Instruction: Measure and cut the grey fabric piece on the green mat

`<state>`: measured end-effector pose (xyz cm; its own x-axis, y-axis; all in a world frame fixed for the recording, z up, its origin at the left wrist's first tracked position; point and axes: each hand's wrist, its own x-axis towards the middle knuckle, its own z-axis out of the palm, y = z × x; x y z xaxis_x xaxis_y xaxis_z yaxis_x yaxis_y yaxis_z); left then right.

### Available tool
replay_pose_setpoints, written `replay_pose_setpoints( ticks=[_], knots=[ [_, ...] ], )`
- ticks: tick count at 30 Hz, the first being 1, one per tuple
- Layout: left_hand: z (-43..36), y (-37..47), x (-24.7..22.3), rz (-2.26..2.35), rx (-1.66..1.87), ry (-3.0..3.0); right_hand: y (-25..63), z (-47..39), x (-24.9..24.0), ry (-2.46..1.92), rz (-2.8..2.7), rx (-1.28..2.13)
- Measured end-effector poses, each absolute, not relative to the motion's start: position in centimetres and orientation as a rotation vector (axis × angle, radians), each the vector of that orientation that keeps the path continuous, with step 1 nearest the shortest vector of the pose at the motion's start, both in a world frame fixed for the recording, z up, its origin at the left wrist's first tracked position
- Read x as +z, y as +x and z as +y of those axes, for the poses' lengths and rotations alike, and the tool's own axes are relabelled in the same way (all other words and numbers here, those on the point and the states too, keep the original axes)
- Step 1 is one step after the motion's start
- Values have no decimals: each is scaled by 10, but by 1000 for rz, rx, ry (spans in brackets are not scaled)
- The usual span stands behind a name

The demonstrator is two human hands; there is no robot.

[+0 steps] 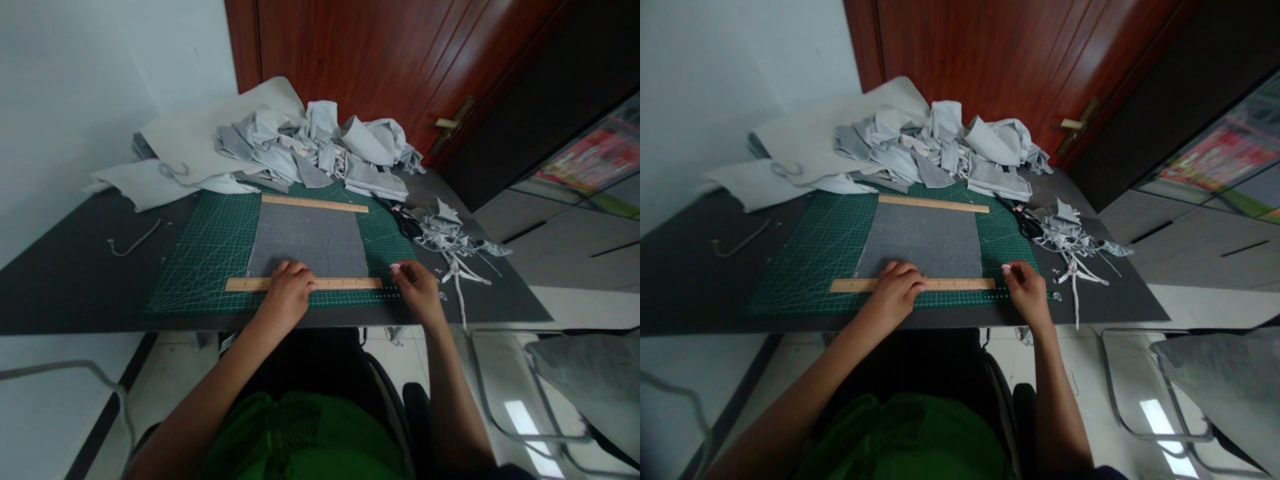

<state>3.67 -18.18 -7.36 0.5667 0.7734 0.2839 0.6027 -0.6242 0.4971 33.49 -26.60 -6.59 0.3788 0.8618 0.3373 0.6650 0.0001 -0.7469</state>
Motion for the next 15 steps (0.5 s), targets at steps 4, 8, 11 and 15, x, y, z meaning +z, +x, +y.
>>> replay_pose_setpoints(
  ticks=[4,8,11,15],
  knots=[
    [-181,37,-77,1117,715,2473,336,-269,-59,-1745,-1418,270],
    [-180,35,-77,1081,732,2464,331,-273,-47,-1737,-1756,305],
    [-179,35,-77,1070,723,2456,322,-274,-41,-1673,-1958,327],
    [-180,34,-77,1082,721,2443,313,-274,-41,-1631,-2078,309]
  ],
)
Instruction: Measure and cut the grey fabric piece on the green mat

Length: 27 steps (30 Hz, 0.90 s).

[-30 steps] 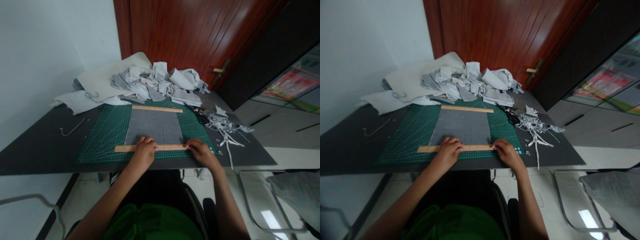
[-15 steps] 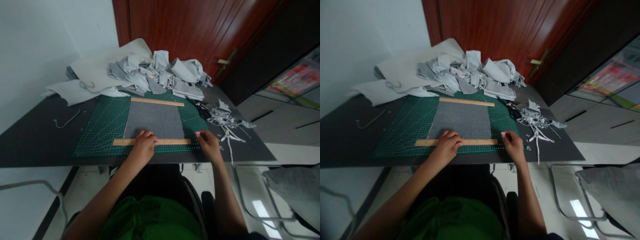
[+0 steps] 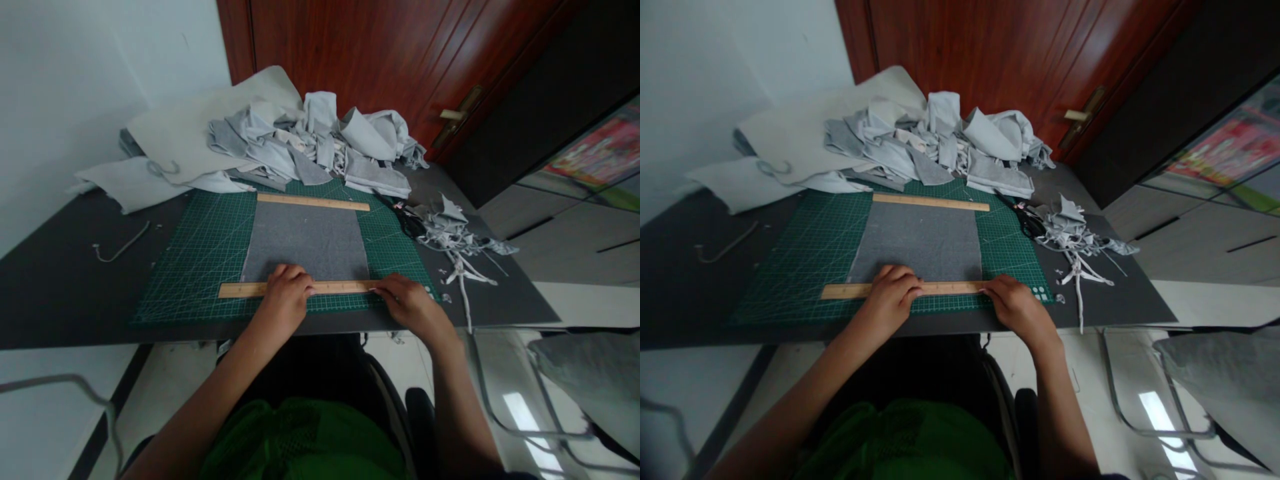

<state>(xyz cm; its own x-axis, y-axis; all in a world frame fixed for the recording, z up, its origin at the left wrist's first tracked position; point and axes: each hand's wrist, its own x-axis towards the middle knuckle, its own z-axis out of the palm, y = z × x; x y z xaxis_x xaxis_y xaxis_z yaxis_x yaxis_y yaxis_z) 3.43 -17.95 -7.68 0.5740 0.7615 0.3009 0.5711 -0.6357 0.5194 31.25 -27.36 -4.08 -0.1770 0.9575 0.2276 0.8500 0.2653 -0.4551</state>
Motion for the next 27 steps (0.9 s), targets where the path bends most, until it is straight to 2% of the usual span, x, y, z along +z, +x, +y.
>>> replay_pose_setpoints(
  ticks=[12,27],
  knots=[
    [-181,35,-73,1085,698,2440,301,-276,-40,-1619,-2168,330],
    [-187,37,-74,1099,762,2444,295,-283,-63,-1647,-2203,95]
  ],
)
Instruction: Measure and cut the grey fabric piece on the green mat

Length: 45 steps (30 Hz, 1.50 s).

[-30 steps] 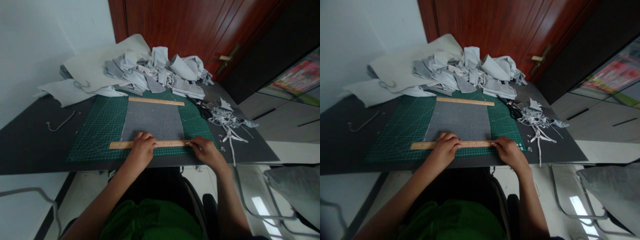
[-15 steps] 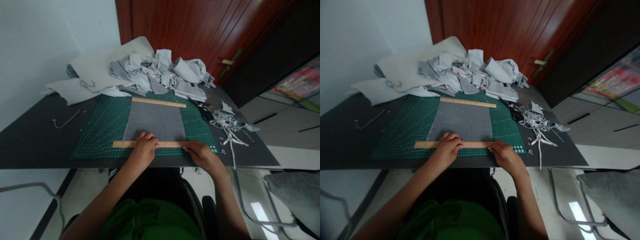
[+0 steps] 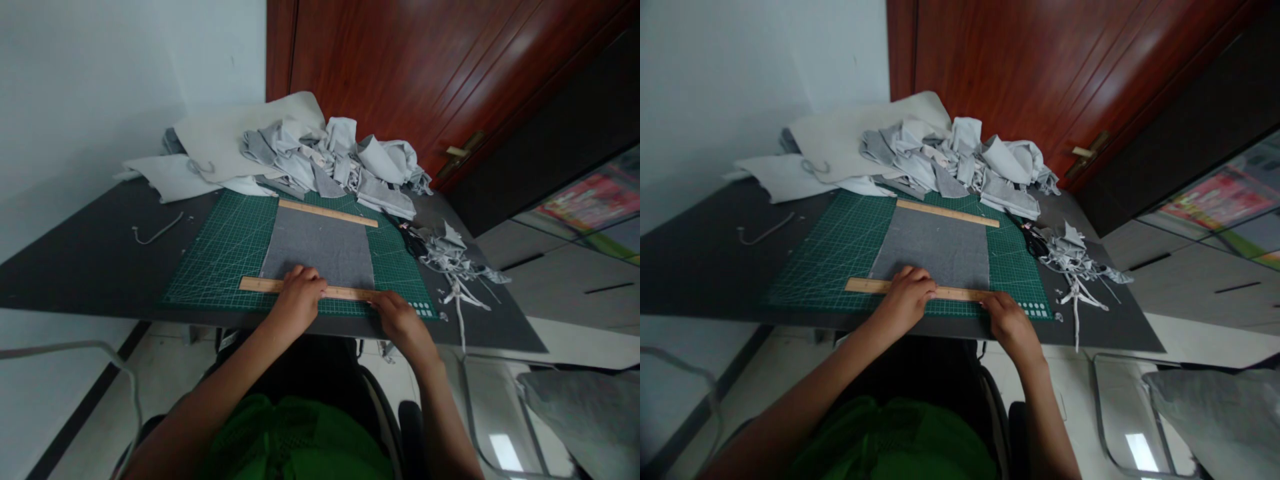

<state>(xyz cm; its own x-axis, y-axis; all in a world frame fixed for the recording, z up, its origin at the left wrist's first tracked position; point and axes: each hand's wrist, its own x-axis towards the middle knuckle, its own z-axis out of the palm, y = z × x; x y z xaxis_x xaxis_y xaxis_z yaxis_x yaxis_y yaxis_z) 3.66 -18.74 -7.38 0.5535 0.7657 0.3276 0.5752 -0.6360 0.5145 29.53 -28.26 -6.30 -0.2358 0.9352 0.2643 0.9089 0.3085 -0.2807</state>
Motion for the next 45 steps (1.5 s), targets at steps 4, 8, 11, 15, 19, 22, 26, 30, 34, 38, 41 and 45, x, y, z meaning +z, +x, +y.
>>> replay_pose_setpoints(
  ticks=[4,8,11,15,19,22,26,30,34,38,41,45],
  knots=[
    [-187,37,-74,1091,772,2424,294,-283,-73,-1607,-2175,33],
    [-187,37,-76,1081,789,2433,293,-280,-78,-1587,-2152,22],
    [-186,38,-77,1092,785,2443,292,-278,-79,-1574,-2137,16],
    [-187,38,-76,1100,770,2450,297,-277,-78,-1572,-2150,15],
    [-188,38,-75,1118,744,2448,301,-279,-73,-1613,-2184,-28],
    [-189,37,-74,1115,735,2427,295,-283,-73,-1654,-2199,-104],
    [-188,37,-75,1106,742,2420,280,-284,-77,-1639,-2152,-98],
    [-187,38,-76,1107,745,2422,274,-282,-82,-1584,-2108,-84],
    [-187,38,-76,1098,774,2422,279,-281,-81,-1618,-2076,-119],
    [-187,38,-77,1097,786,2435,287,-287,-78,-1678,-2068,-155],
    [-187,38,-79,1095,791,2437,291,-291,-75,-1737,-2062,-173],
    [-187,39,-80,1095,809,2448,292,-292,-72,-1785,-2080,-249]
  ],
)
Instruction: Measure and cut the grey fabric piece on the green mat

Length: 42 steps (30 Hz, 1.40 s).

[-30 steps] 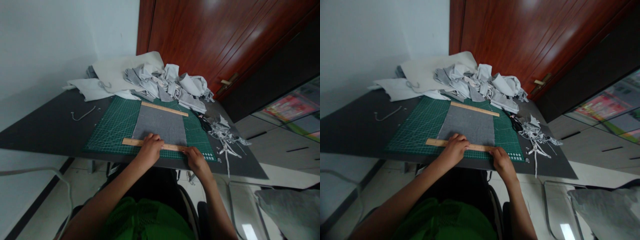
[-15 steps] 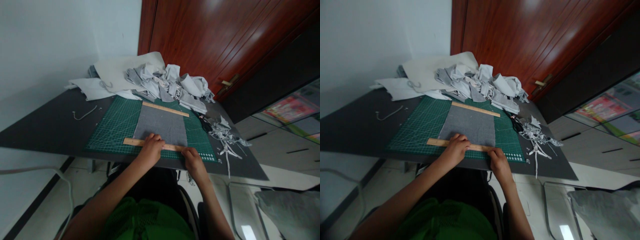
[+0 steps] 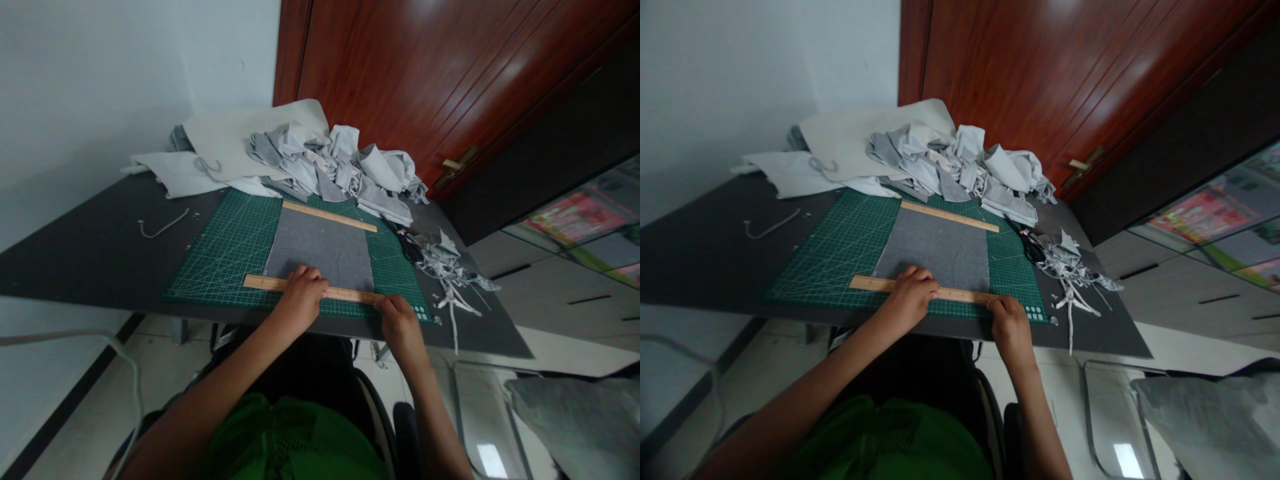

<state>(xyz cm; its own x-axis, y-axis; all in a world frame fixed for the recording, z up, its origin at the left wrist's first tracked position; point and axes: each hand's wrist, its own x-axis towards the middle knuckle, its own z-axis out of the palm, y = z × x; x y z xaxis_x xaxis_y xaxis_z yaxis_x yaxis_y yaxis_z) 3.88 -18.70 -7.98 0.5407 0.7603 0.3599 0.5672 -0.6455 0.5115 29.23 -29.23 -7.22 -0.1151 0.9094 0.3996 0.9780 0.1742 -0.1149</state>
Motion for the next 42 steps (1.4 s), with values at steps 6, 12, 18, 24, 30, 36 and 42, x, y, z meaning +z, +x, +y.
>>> replay_pose_setpoints(
  ticks=[6,12,18,24,30,36,42],
  knots=[
    [-187,38,-80,1087,817,2446,290,-289,-74,-1751,-2041,-164],
    [-186,38,-82,1077,835,2456,283,-285,-83,-1597,-2011,-12],
    [-186,39,-80,1098,807,2455,293,-290,-83,-1698,-1985,-84],
    [-187,38,-77,1091,777,2447,299,-293,-78,-1763,-2013,-145],
    [-186,39,-81,1086,815,2423,294,-289,-79,-1706,-1970,-47],
    [-186,39,-82,1095,808,2443,293,-288,-76,-1733,-2005,-76],
    [-186,39,-82,1081,824,2431,293,-291,-70,-1707,-2050,-58]
  ],
)
